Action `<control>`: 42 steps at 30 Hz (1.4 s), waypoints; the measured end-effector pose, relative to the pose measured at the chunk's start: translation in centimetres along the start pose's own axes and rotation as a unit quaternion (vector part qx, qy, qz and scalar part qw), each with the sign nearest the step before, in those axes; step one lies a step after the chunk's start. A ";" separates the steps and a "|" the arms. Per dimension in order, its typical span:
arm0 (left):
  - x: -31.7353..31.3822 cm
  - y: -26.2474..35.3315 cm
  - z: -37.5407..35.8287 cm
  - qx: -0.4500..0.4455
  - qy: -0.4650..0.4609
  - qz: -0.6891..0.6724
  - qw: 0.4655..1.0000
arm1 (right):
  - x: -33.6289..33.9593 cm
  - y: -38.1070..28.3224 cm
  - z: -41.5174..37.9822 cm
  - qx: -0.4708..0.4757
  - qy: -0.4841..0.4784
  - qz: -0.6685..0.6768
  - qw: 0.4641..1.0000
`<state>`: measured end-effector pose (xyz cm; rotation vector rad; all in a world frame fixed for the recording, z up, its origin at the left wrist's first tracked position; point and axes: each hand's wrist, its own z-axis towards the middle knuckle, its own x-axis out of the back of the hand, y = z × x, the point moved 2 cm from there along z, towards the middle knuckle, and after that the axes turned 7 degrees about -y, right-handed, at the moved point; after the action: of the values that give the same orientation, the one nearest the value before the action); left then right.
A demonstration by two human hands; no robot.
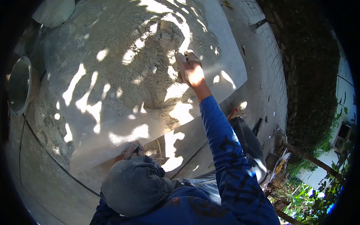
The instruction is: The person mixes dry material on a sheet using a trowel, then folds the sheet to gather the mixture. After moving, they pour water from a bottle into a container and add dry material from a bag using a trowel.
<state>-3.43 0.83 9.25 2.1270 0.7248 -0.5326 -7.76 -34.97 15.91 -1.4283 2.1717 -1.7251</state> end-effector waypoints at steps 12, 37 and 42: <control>-1.7 5.4 -2.5 -0.039 -0.032 0.032 0.998 | 2.9 -6.4 3.1 0.289 0.137 -0.437 0.841; -6.4 16.3 -1.4 0.119 0.081 0.183 0.973 | 24.7 20.2 8.6 -0.170 0.087 -0.125 0.973; -8.8 17.2 -0.3 0.140 0.125 0.166 0.968 | 19.8 19.8 10.9 0.011 0.056 -0.163 0.985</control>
<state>1.29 -10.46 24.21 2.5475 0.4272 -0.1930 -25.94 -56.71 5.93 -1.8089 2.0516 -1.9668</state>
